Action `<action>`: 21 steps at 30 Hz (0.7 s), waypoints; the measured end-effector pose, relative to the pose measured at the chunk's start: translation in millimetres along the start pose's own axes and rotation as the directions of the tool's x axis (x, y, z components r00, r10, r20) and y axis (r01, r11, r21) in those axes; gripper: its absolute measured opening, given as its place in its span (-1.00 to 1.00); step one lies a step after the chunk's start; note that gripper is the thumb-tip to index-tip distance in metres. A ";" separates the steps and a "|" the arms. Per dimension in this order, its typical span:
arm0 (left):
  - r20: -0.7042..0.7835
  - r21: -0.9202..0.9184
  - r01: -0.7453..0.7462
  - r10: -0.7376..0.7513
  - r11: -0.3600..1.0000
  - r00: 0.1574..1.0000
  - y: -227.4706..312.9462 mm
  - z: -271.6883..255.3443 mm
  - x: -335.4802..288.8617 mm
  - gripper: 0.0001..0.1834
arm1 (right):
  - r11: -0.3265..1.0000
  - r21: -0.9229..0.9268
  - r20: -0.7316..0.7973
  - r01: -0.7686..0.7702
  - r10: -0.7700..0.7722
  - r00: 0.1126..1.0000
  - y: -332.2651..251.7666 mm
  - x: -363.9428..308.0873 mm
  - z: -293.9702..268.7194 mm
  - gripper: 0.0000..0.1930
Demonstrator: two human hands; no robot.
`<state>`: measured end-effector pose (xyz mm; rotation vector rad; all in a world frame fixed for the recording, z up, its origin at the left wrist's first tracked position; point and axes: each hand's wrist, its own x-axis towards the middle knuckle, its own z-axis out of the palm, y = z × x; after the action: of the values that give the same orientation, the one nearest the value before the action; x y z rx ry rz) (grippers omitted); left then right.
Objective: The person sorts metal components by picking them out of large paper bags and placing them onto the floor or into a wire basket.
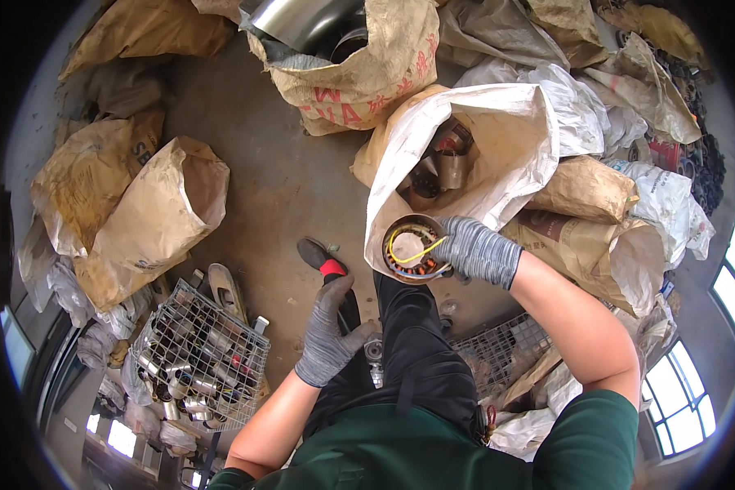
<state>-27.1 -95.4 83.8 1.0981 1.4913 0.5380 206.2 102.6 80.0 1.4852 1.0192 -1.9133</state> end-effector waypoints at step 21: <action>-0.073 -0.388 0.088 -0.126 0.918 0.989 -29.7 15.5 7.1 0.00 | 0.711 -0.693 -0.462 -0.119 -0.311 0.831 18.2 98.8 -70.6 -0.62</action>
<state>-21.9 -106.6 51.8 0.6874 1.4414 0.7783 234.1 153.9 -28.0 1.5148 1.8667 -0.8990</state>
